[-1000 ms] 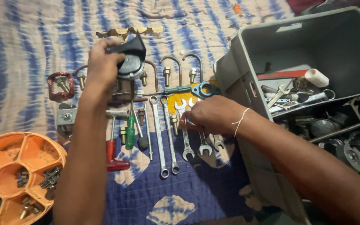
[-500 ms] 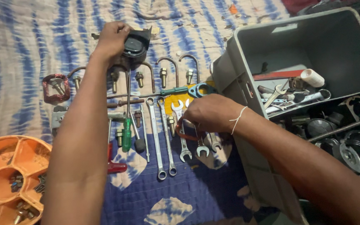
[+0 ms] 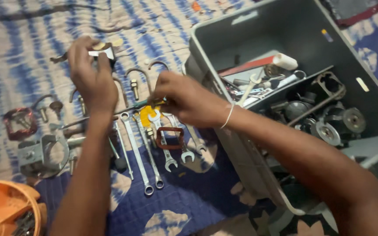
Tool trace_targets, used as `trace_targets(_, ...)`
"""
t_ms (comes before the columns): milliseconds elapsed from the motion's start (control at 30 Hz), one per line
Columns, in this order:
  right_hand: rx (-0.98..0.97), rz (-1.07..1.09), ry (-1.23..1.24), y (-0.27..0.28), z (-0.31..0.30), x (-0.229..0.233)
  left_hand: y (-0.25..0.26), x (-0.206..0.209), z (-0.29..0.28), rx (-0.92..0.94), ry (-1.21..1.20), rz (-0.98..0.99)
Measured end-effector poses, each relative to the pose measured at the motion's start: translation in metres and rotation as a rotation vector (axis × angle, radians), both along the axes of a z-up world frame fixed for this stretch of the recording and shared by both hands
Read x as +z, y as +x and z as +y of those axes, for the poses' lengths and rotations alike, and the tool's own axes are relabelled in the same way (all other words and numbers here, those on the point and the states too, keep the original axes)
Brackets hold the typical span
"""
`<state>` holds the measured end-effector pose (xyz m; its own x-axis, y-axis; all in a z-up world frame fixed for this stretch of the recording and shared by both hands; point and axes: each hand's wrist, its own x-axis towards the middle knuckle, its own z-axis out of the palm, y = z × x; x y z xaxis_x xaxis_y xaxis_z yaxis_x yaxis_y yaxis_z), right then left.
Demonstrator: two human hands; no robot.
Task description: The person manipulates a small motor armature and other mechanical components by hand and using a screwdriver while working over a patterned bedsheet near a toolbox.
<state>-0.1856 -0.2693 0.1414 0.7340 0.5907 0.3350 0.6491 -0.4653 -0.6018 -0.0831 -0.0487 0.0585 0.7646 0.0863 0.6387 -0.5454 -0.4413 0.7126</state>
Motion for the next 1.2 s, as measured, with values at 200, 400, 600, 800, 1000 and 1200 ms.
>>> trace_targets(200,-0.054,0.329,0.318,0.007,-0.064,0.053,-0.123,0.058,-0.058,-0.668,-0.613,0.379)
trace_targets(400,0.001,0.536,0.319,-0.036,-0.105,0.069,-0.159,0.065,-0.106,-0.681,-0.412,0.204)
trace_targets(600,0.019,0.600,0.566,-0.045,-0.128,0.056,-0.162,0.066,-0.127,-0.676,-0.259,0.047)
trace_targets(800,-0.172,0.215,-0.167,0.011,-0.165,0.030,-0.159,0.056,-0.119,-0.553,-0.363,0.149)
trace_targets(1000,-0.364,0.226,-0.988,0.031,-0.186,-0.029,-0.173,0.067,-0.080,-0.552,-0.638,0.301)
trace_targets(1200,-0.382,0.365,-1.175,0.035,-0.191,-0.027,-0.187,0.080,-0.020,-0.359,-0.976,0.113)
